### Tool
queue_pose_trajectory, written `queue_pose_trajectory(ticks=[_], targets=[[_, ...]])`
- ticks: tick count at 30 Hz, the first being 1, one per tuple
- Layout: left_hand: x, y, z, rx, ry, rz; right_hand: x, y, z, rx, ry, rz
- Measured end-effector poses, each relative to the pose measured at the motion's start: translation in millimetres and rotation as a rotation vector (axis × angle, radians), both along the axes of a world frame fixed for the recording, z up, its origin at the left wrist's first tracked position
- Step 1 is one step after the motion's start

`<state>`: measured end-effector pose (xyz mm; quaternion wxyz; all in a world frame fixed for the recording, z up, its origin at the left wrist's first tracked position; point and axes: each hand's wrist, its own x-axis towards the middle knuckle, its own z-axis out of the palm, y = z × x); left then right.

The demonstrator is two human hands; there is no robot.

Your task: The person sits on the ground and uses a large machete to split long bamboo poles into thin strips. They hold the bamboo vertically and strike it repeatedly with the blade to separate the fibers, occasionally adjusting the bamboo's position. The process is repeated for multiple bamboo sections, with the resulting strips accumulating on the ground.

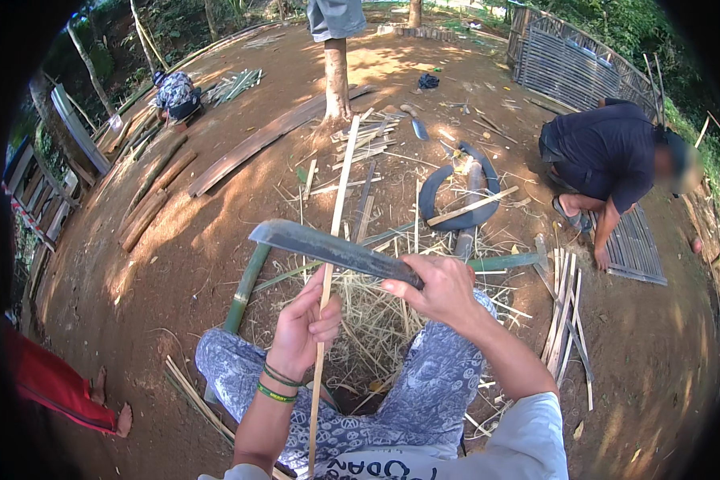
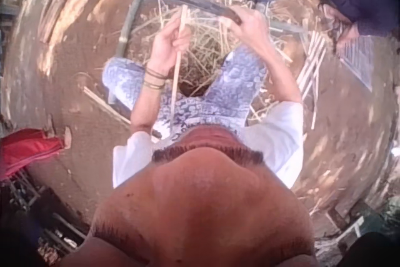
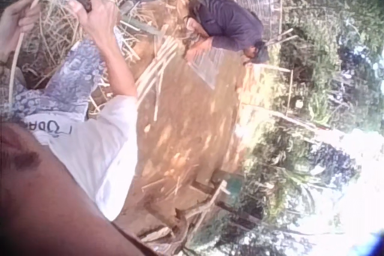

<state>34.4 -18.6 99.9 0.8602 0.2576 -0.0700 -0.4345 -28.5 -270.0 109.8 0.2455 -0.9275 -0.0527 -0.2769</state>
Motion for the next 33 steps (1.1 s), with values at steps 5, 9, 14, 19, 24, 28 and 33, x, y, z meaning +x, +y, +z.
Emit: queue_pose_trajectory(ticks=[5, 9, 14, 19, 24, 28, 33], targets=[[4, 4, -1, -0.008, -0.022, 0.013, 5, 13, 5, -0.100, 0.012, 0.076], [0, -1, -1, -0.005, -0.033, 0.051, 5, 26, -4, -0.185, 0.037, 0.139], [-3, -1, 8, 0.013, 0.008, 0.073, 6, 32, -3, -0.203, 0.086, 0.178], [-10, 4, -4, 0.012, 0.022, 0.034, 17, 25, 1, -0.125, 0.086, 0.053], [-11, 3, -1, 0.021, -0.026, 0.056, 8, 39, 6, -0.243, 0.134, 0.175], [-12, 3, 0, 0.037, -0.049, 0.073, 14, 40, -2, -0.176, 0.075, 0.229], [-16, 8, 0, 0.063, -0.081, 0.075, 16, 40, -3, -0.163, 0.008, 0.211]])
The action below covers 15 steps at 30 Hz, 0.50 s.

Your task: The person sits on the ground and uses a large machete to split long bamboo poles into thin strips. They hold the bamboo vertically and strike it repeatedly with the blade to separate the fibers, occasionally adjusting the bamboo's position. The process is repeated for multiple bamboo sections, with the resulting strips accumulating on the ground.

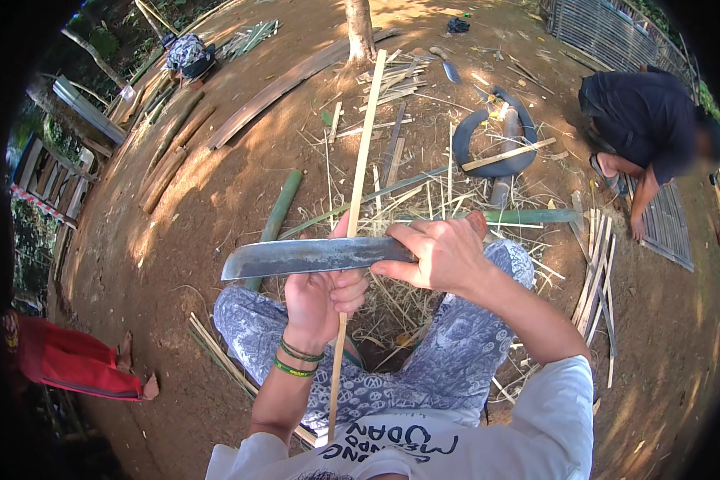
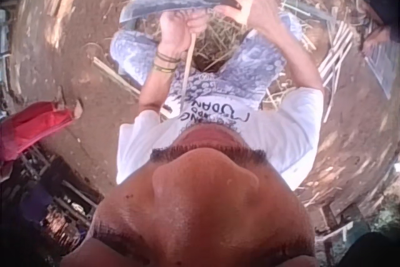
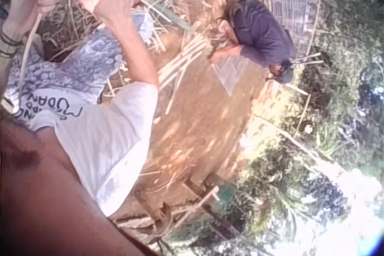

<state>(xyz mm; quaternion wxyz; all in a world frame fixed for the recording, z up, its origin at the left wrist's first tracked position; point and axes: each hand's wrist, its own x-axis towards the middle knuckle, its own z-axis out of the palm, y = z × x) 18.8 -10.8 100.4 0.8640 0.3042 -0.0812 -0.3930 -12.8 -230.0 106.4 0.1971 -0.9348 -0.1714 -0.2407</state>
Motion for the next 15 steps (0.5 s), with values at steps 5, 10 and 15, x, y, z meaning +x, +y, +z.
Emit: queue_pose_trajectory(ticks=[5, 10, 15], targets=[[-5, 1, 7, 0.060, -0.039, 0.024, -1, -3, 4, -0.024, -0.027, -0.033], [-9, 3, 10, 0.051, -0.043, 0.036, 1, -4, 6, -0.004, -0.062, -0.038], [-10, 9, 4, 0.037, -0.076, -0.030, 6, -13, 7, -0.010, -0.057, -0.101]])
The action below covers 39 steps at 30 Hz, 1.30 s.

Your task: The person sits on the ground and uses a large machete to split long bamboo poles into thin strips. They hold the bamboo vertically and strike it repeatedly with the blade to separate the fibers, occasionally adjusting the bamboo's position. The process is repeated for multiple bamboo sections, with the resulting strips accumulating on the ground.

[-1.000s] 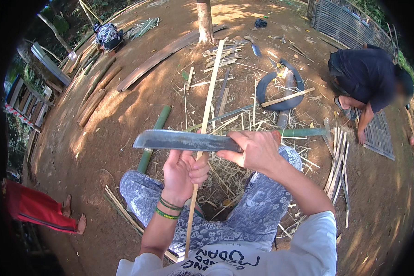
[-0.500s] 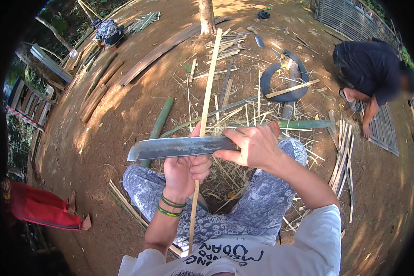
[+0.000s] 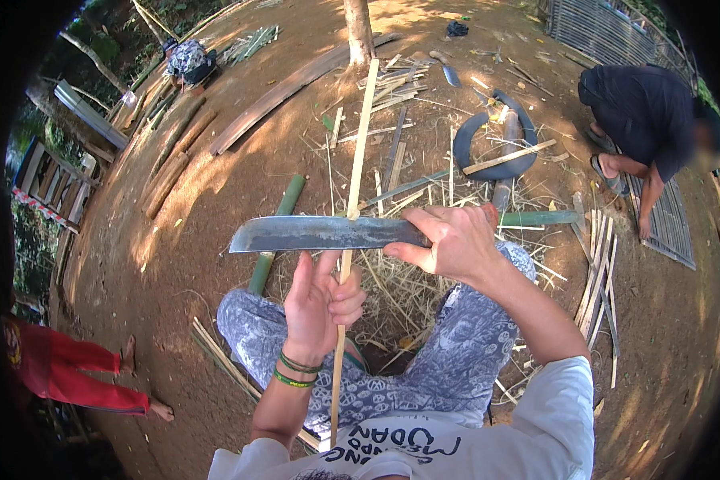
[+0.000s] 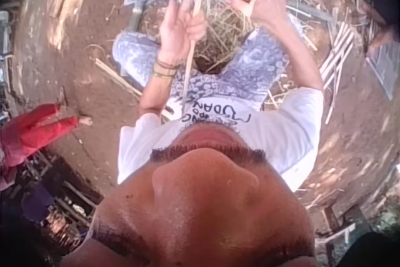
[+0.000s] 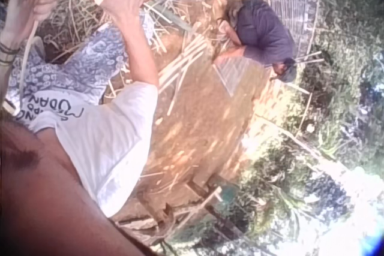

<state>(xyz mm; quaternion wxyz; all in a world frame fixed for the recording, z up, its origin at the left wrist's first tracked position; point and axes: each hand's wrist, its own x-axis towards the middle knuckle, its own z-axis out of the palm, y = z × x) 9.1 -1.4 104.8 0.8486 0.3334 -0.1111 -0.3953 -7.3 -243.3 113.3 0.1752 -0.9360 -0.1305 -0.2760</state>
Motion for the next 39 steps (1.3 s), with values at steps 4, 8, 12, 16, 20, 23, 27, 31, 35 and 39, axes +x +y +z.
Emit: queue_pose_trajectory(ticks=[4, 8, 12, 16, 20, 23, 27, 31, 35, 39], targets=[[-2, 4, 0, 0.013, -0.008, -0.003, 2, -6, 2, 0.041, 0.003, -0.017], [-25, 15, -12, 0.074, 0.053, -0.089, 18, -47, 6, 0.168, 0.064, -0.153], [-16, 12, -12, 0.106, 0.025, -0.041, 4, -22, 4, 0.141, 0.105, -0.087], [-9, 2, -7, 0.103, 0.009, -0.007, -21, 15, -3, -0.007, 0.085, 0.086], [-7, 3, -8, 0.128, 0.042, -0.062, -16, 14, -7, 0.081, 0.033, 0.083], [-18, 2, -1, 0.098, 0.064, -0.029, -10, 5, -3, 0.089, 0.091, -0.048], [-12, 2, -11, 0.101, 0.010, -0.023, -19, 11, 3, 0.008, 0.113, 0.036], [-16, 2, -9, 0.157, -0.049, 0.019, -12, 7, -6, 0.074, 0.051, 0.025], [-18, 1, -12, 0.214, -0.032, 0.031, -14, 8, -1, 0.025, 0.044, 0.026], [-19, 1, -7, 0.176, -0.034, 0.091, -8, 5, -4, 0.051, 0.038, -0.017]])
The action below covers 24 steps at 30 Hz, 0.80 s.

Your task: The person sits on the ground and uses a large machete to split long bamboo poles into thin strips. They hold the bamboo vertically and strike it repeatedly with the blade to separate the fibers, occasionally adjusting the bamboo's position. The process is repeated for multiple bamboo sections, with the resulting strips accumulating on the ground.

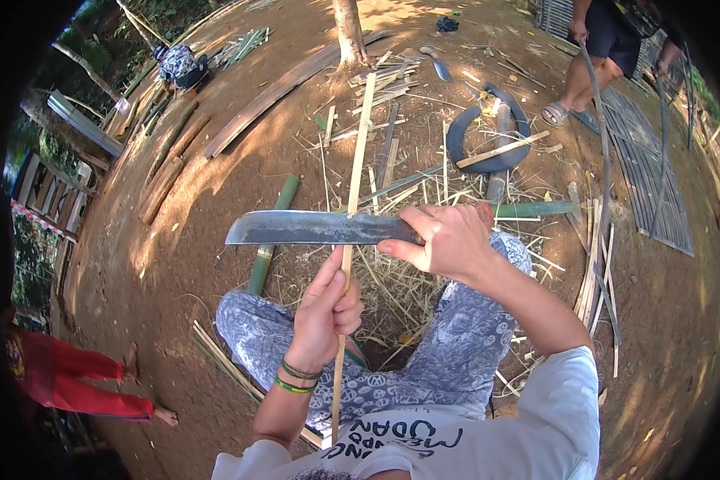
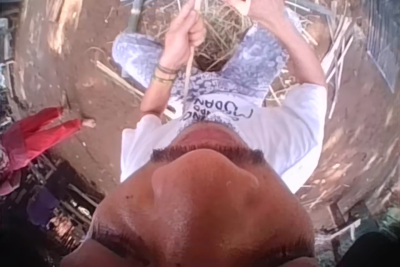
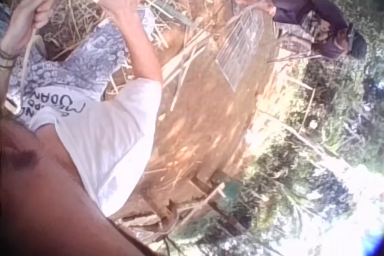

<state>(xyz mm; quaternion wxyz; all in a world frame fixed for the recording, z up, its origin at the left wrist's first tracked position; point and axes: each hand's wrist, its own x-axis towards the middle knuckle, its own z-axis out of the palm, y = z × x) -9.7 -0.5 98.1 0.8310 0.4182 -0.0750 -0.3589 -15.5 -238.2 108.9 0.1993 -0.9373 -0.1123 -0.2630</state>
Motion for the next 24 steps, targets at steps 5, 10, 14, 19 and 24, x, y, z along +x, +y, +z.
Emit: queue_pose_trajectory(ticks=[5, 10, 14, 19, 24], targets=[[-3, 5, -5, 0.018, 0.025, -0.058, 1, -6, -2, -0.032, -0.014, 0.047], [-4, 8, -6, 0.027, 0.066, -0.047, -4, 1, 2, -0.144, -0.032, 0.024], [-10, 12, -6, -0.001, 0.058, -0.073, 7, -15, -4, -0.073, -0.051, 0.006], [-16, 20, -18, -0.004, 0.081, -0.049, -10, 1, 5, -0.237, 0.003, 0.053], [-23, 27, -21, 0.001, 0.133, -0.047, 14, -20, -11, -0.098, -0.036, -0.049]])
